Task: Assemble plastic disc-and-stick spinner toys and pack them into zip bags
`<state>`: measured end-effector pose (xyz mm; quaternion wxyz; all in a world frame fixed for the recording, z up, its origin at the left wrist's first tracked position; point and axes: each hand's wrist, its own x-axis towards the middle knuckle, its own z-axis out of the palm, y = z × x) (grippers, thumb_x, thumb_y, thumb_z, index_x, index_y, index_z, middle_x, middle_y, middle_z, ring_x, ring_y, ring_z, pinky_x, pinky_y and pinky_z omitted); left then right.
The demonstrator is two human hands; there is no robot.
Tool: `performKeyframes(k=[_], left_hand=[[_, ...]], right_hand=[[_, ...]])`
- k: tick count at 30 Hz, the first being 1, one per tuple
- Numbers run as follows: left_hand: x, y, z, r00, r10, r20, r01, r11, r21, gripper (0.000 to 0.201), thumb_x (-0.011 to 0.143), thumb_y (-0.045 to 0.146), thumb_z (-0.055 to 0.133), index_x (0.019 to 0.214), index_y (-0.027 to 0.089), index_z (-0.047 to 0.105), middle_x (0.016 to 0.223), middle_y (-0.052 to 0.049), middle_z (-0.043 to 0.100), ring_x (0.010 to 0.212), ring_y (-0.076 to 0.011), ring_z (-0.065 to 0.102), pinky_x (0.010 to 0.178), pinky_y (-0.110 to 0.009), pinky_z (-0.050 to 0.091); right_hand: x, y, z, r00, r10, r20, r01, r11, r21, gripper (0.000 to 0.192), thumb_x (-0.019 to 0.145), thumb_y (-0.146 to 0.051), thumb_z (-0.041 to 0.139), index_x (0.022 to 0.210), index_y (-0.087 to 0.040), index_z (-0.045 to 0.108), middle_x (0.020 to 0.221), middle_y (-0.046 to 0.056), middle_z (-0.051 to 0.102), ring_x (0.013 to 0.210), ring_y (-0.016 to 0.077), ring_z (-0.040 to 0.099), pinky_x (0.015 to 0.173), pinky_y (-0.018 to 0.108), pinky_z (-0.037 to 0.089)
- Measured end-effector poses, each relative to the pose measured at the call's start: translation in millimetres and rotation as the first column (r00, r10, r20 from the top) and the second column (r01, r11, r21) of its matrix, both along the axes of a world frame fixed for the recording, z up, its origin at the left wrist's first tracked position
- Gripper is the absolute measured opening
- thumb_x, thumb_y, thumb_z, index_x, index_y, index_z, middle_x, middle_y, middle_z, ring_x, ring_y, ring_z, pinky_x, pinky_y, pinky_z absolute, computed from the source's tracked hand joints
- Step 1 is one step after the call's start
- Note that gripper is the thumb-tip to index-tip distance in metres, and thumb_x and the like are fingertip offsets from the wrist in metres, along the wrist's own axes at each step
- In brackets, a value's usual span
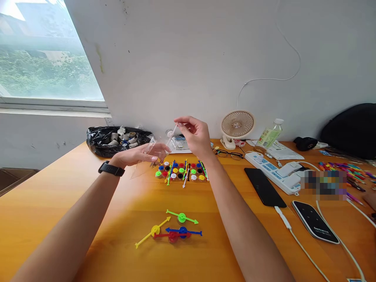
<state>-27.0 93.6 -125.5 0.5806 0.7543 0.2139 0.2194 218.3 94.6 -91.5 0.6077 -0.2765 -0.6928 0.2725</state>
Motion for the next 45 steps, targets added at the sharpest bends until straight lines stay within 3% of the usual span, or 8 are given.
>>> performKeyframes(k=[6, 20, 24, 28, 31, 39, 41, 45], left_hand=[[1, 1, -0.7, 0.997, 0.057, 0.044, -0.056, 0.998, -0.021, 0.053, 0.088, 0.043, 0.076, 0.132, 0.019, 0.062, 0.102, -0.008, 0.065, 0.09, -0.0207, 0.064, 0.074, -0.031, 0.048], [-10, 12, -14.4, 0.862, 0.413, -0.295, -0.434, 0.901, -0.006, 0.055, 0.078, 0.059, 0.079, 0.119, 0.023, 0.07, 0.11, -0.006, 0.069, 0.092, -0.0218, 0.065, 0.073, -0.03, 0.045], [-15, 17, -18.4, 0.668, 0.572, -0.477, -0.643, 0.766, 0.019, 0.059, 0.065, 0.062, 0.086, 0.102, 0.02, 0.07, 0.104, -0.008, 0.07, 0.089, -0.0242, 0.064, 0.066, -0.03, 0.042], [-23, 20, -20.2, 0.665, 0.559, -0.495, -0.645, 0.764, -0.003, 0.06, 0.061, 0.059, 0.088, 0.105, 0.022, 0.07, 0.112, -0.007, 0.07, 0.092, -0.0241, 0.064, 0.067, -0.03, 0.044], [-26, 18, -19.4, 0.726, 0.524, -0.445, -0.596, 0.803, -0.026, 0.061, 0.066, 0.056, 0.087, 0.115, 0.024, 0.069, 0.121, -0.007, 0.069, 0.101, -0.0251, 0.065, 0.072, -0.03, 0.046], [-25, 13, -12.9, 0.899, 0.413, -0.146, -0.434, 0.884, -0.172, 0.061, 0.083, 0.052, 0.081, 0.135, 0.024, 0.064, 0.119, -0.008, 0.067, 0.102, -0.0219, 0.066, 0.077, -0.029, 0.05], [-26, 12, -12.2, 0.927, 0.368, -0.069, -0.375, 0.903, -0.211, 0.059, 0.087, 0.05, 0.079, 0.137, 0.024, 0.064, 0.11, -0.008, 0.067, 0.097, -0.0205, 0.066, 0.076, -0.029, 0.051], [-27, 12, -11.2, 0.958, 0.285, 0.028, -0.268, 0.926, -0.267, 0.054, 0.091, 0.047, 0.076, 0.137, 0.022, 0.063, 0.106, -0.009, 0.067, 0.096, -0.0215, 0.066, 0.078, -0.031, 0.054]], right_hand=[[1, -6, 1.0, 0.948, 0.111, 0.3, -0.095, 0.993, -0.066, 0.017, 0.092, -0.034, 0.071, 0.098, -0.023, 0.082, 0.095, 0.004, 0.076, 0.08, 0.0176, 0.062, 0.066, 0.03, 0.047], [1, -16, 1.8, 0.815, -0.038, 0.578, 0.062, 0.998, -0.022, 0.014, 0.092, -0.03, 0.064, 0.087, -0.019, 0.07, 0.079, 0.001, 0.068, 0.064, 0.013, 0.05, 0.059, 0.027, 0.039], [-8, -22, -7.6, 0.504, 0.339, 0.794, -0.105, 0.937, -0.333, 0.008, 0.087, -0.026, 0.069, 0.086, -0.018, 0.074, 0.08, 0.002, 0.072, 0.067, 0.0139, 0.059, 0.058, 0.026, 0.04], [-31, -25, -33.1, -0.064, 0.76, 0.647, -0.163, 0.631, -0.758, 0.033, 0.068, -0.027, 0.09, 0.098, -0.019, 0.077, 0.088, 0.0, 0.076, 0.078, 0.0163, 0.068, 0.063, 0.023, 0.044], [-51, -29, -53.8, -0.21, 0.845, 0.491, -0.096, 0.482, -0.871, 0.033, 0.061, -0.023, 0.094, 0.089, -0.018, 0.077, 0.082, -0.002, 0.076, 0.079, 0.0166, 0.069, 0.064, 0.023, 0.046], [-52, -23, -61.6, -0.147, 0.897, 0.416, -0.177, 0.39, -0.903, 0.009, 0.073, -0.016, 0.081, 0.082, -0.015, 0.078, 0.078, 0.0, 0.076, 0.077, 0.0157, 0.07, 0.066, 0.022, 0.049], [-37, -18, -45.1, -0.014, 0.883, 0.469, -0.298, 0.444, -0.845, 0.018, 0.077, -0.022, 0.082, 0.093, -0.014, 0.079, 0.082, 0.002, 0.077, 0.077, 0.015, 0.07, 0.065, 0.022, 0.049], [2, -21, -0.5, 0.508, 0.75, 0.423, -0.495, 0.656, -0.57, 0.028, 0.089, -0.034, 0.078, 0.112, -0.019, 0.076, 0.089, 0.003, 0.076, 0.08, 0.0149, 0.069, 0.068, 0.025, 0.052]])
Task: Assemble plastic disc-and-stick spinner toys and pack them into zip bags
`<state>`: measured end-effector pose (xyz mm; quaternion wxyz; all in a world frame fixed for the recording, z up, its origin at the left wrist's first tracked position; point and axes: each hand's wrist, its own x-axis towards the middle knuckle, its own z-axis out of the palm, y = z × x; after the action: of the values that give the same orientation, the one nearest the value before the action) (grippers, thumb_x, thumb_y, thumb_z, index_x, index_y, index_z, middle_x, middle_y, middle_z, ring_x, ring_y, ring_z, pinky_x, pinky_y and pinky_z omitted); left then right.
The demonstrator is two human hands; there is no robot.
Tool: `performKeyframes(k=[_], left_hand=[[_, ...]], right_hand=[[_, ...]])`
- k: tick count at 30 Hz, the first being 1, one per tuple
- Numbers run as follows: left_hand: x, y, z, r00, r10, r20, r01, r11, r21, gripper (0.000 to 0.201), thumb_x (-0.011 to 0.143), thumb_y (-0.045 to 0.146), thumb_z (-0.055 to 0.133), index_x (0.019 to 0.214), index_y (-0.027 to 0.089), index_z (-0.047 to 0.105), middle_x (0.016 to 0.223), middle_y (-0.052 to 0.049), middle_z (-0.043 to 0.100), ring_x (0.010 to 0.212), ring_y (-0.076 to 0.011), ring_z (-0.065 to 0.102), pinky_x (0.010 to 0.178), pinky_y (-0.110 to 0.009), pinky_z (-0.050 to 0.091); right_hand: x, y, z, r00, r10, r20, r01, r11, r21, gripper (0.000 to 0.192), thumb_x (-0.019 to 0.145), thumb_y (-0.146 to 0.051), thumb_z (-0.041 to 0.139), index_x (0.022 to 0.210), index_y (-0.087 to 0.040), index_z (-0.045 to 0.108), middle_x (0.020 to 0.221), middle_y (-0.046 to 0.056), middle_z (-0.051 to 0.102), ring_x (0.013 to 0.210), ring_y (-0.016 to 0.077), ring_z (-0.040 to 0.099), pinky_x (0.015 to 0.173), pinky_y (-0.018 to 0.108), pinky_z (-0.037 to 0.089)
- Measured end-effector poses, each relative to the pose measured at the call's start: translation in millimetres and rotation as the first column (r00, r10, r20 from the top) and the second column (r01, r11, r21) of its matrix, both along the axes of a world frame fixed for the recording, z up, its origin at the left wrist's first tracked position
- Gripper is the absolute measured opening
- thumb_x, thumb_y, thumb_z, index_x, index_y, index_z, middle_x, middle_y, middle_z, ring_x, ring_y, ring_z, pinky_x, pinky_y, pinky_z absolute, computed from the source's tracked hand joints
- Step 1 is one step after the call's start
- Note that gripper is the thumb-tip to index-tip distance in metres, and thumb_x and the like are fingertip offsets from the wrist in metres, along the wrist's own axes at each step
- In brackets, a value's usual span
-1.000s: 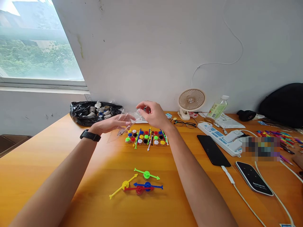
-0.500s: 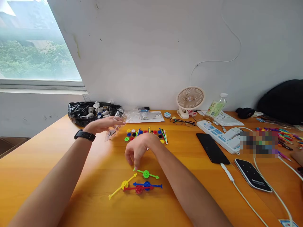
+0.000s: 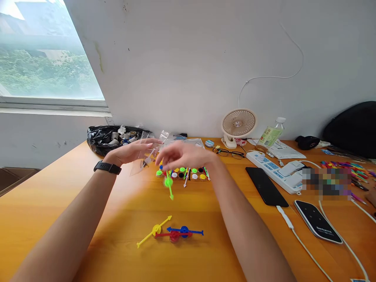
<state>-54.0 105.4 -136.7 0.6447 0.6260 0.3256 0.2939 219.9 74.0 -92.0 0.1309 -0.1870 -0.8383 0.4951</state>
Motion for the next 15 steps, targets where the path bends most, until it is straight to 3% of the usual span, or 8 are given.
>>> performKeyframes(k=[1, 2, 4, 6, 8, 11, 13, 15], left_hand=[[1, -1, 0.5, 1.0, -0.019, 0.013, 0.019, 1.0, -0.001, 0.052, 0.091, 0.045, 0.076, 0.136, 0.022, 0.064, 0.107, -0.01, 0.067, 0.097, -0.0218, 0.066, 0.078, -0.031, 0.055], [2, -1, 1.0, 0.999, -0.039, 0.021, 0.039, 0.999, 0.002, 0.051, 0.09, 0.044, 0.076, 0.134, 0.022, 0.065, 0.108, -0.01, 0.066, 0.098, -0.0218, 0.065, 0.078, -0.031, 0.055], [7, -3, 2.5, 0.996, -0.089, 0.022, 0.088, 0.996, 0.016, 0.049, 0.09, 0.043, 0.076, 0.133, 0.023, 0.066, 0.107, -0.009, 0.065, 0.097, -0.0212, 0.063, 0.078, -0.031, 0.055], [14, -6, 4.2, 0.989, -0.148, 0.015, 0.147, 0.988, 0.04, 0.05, 0.089, 0.044, 0.077, 0.133, 0.023, 0.066, 0.103, -0.007, 0.064, 0.095, -0.0208, 0.063, 0.078, -0.031, 0.055], [22, -8, 5.9, 0.978, -0.209, 0.017, 0.208, 0.976, 0.066, 0.053, 0.088, 0.045, 0.077, 0.135, 0.023, 0.065, 0.1, -0.007, 0.063, 0.093, -0.0211, 0.063, 0.076, -0.031, 0.053], [34, -14, 8.8, 0.96, -0.278, 0.012, 0.276, 0.956, 0.102, 0.054, 0.088, 0.045, 0.076, 0.136, 0.023, 0.063, 0.096, -0.006, 0.062, 0.087, -0.0209, 0.063, 0.074, -0.033, 0.052], [40, -17, 10.8, 0.958, -0.287, -0.01, 0.286, 0.951, 0.12, 0.053, 0.089, 0.044, 0.075, 0.136, 0.023, 0.063, 0.095, -0.006, 0.062, 0.084, -0.0202, 0.062, 0.075, -0.034, 0.052], [44, -20, 12.6, 0.963, -0.268, -0.027, 0.269, 0.955, 0.126, 0.052, 0.089, 0.043, 0.075, 0.136, 0.022, 0.064, 0.097, -0.007, 0.063, 0.086, -0.0202, 0.062, 0.077, -0.034, 0.051]], right_hand=[[8, -2, 9.9, 0.978, -0.125, -0.169, 0.132, 0.991, 0.033, 0.025, 0.089, -0.034, 0.079, 0.11, -0.021, 0.076, 0.089, 0.002, 0.074, 0.078, 0.0142, 0.067, 0.068, 0.026, 0.052], [15, -3, 18.4, 0.905, -0.249, -0.344, 0.286, 0.956, 0.06, 0.023, 0.089, -0.034, 0.079, 0.109, -0.024, 0.076, 0.09, 0.001, 0.073, 0.076, 0.0137, 0.065, 0.067, 0.027, 0.052], [25, -4, 30.1, 0.682, -0.402, -0.611, 0.552, 0.831, 0.07, 0.021, 0.088, -0.036, 0.081, 0.107, -0.028, 0.075, 0.091, 0.0, 0.072, 0.075, 0.0145, 0.063, 0.063, 0.028, 0.051], [29, -3, 35.4, 0.492, -0.451, -0.744, 0.732, 0.677, 0.074, 0.021, 0.086, -0.037, 0.083, 0.105, -0.03, 0.075, 0.094, 0.002, 0.072, 0.08, 0.0174, 0.065, 0.062, 0.03, 0.051], [29, -1, 35.8, 0.411, -0.459, -0.788, 0.828, 0.55, 0.111, 0.022, 0.085, -0.038, 0.084, 0.104, -0.029, 0.076, 0.097, 0.003, 0.073, 0.087, 0.0205, 0.066, 0.064, 0.033, 0.052], [24, 1, 32.3, 0.451, -0.463, -0.763, 0.856, 0.465, 0.224, 0.021, 0.087, -0.041, 0.081, 0.102, -0.027, 0.077, 0.097, 0.004, 0.074, 0.088, 0.0214, 0.067, 0.067, 0.034, 0.052], [20, 0, 30.0, 0.537, -0.467, -0.702, 0.824, 0.471, 0.317, 0.021, 0.089, -0.042, 0.079, 0.102, -0.026, 0.078, 0.094, 0.004, 0.075, 0.085, 0.0204, 0.067, 0.067, 0.033, 0.05], [16, -3, 28.5, 0.637, -0.465, -0.615, 0.761, 0.509, 0.402, 0.023, 0.091, -0.043, 0.077, 0.105, -0.025, 0.079, 0.092, 0.004, 0.077, 0.084, 0.0202, 0.067, 0.068, 0.033, 0.048]])
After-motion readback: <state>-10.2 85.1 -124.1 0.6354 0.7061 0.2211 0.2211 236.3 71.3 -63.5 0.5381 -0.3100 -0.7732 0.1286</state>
